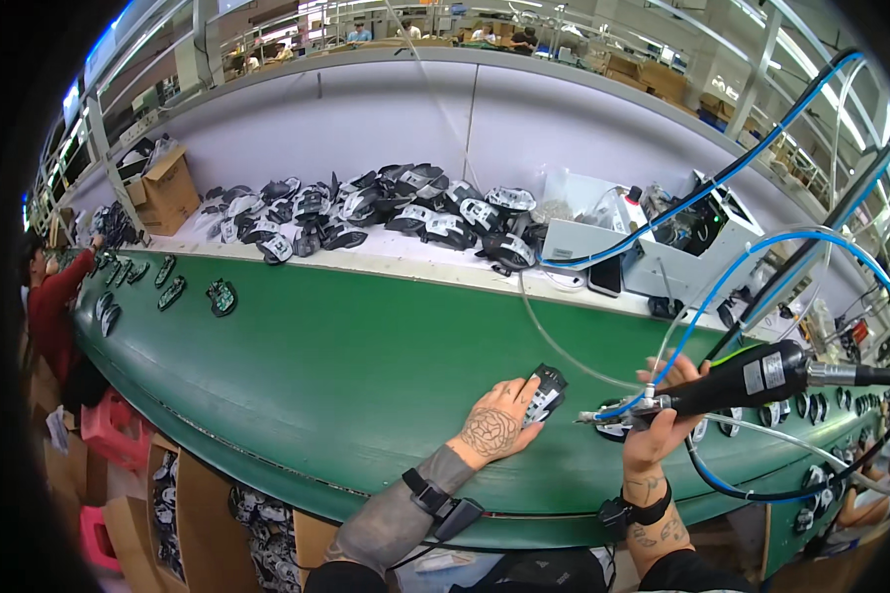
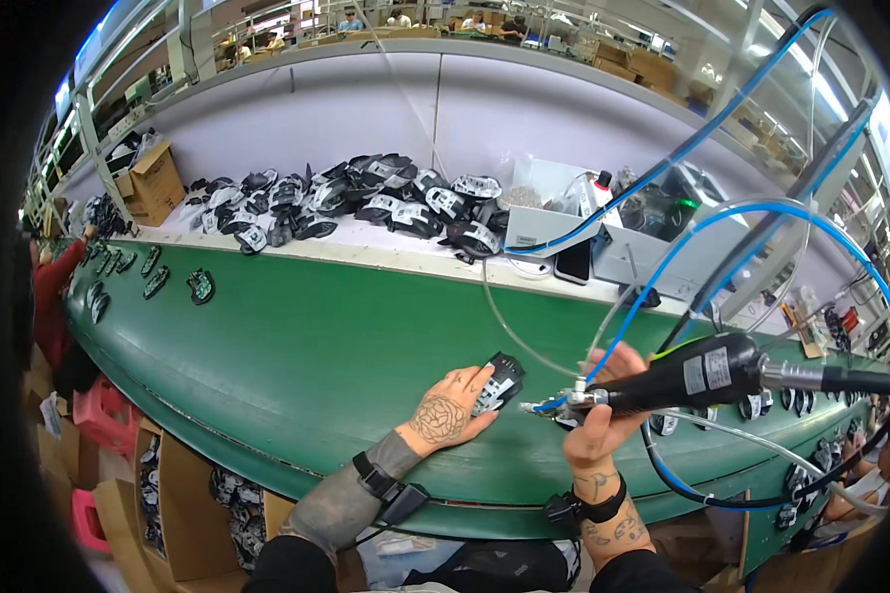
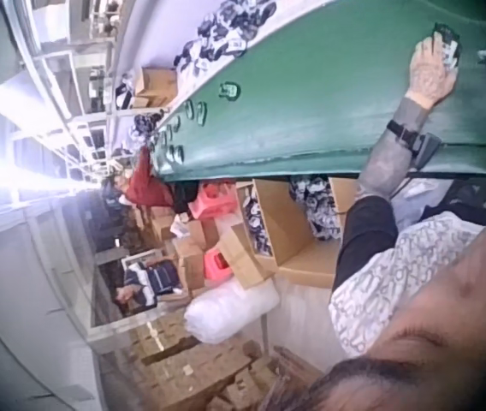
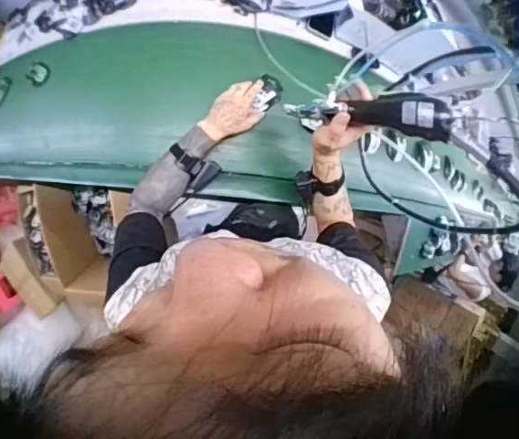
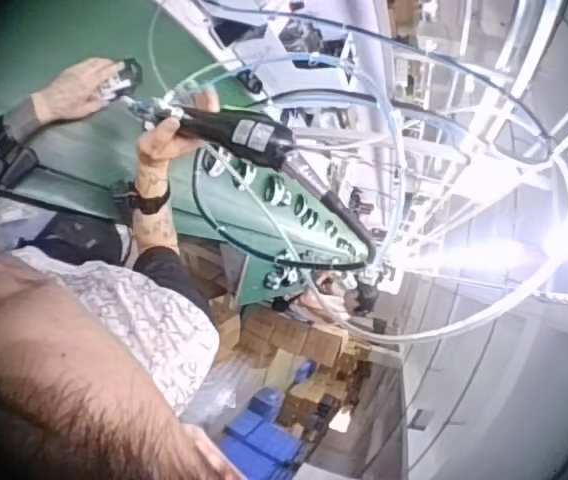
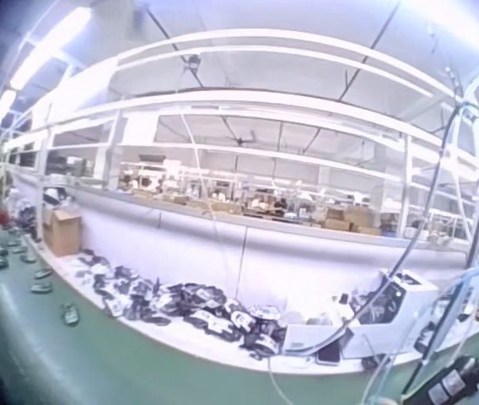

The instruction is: Assembling the bottom casings of computer mice using an electric screwdriver on a production line.

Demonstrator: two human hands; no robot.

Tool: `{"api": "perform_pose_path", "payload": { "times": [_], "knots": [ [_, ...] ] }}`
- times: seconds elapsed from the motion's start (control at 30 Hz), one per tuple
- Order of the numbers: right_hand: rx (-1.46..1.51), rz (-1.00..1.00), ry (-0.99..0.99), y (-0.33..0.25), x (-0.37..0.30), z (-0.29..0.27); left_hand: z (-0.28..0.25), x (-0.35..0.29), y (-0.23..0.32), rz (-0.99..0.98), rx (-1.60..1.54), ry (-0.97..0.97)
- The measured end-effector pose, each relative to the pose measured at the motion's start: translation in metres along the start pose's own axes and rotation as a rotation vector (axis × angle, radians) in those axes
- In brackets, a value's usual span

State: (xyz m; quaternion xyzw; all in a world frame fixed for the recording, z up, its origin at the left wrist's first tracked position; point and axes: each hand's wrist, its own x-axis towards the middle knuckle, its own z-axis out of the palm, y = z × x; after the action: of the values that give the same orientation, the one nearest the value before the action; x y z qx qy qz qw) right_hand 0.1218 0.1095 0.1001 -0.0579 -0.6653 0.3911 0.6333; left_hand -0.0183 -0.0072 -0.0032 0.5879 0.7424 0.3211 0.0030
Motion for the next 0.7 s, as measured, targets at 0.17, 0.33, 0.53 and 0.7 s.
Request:
{"api": "perform_pose_path", "payload": {
  "times": [0.17, 0.33, 0.53, 0.7],
  "knots": [
    [-0.171, 0.036, -0.067, -0.004, -0.012, -0.009, -0.002, 0.0, -0.002, 0.012, 0.0, 0.02],
    [-0.171, 0.102, -0.06, 0.0, -0.028, -0.021, -0.003, 0.005, 0.006, 0.024, 0.003, -0.009],
    [0.045, 0.141, -0.212, 0.004, -0.049, -0.024, 0.0, 0.001, 0.006, 0.049, 0.002, -0.023],
    [-0.026, 0.004, -0.176, 0.012, -0.049, -0.018, 0.003, 0.006, 0.006, 0.034, -0.01, -0.031]
  ]
}}
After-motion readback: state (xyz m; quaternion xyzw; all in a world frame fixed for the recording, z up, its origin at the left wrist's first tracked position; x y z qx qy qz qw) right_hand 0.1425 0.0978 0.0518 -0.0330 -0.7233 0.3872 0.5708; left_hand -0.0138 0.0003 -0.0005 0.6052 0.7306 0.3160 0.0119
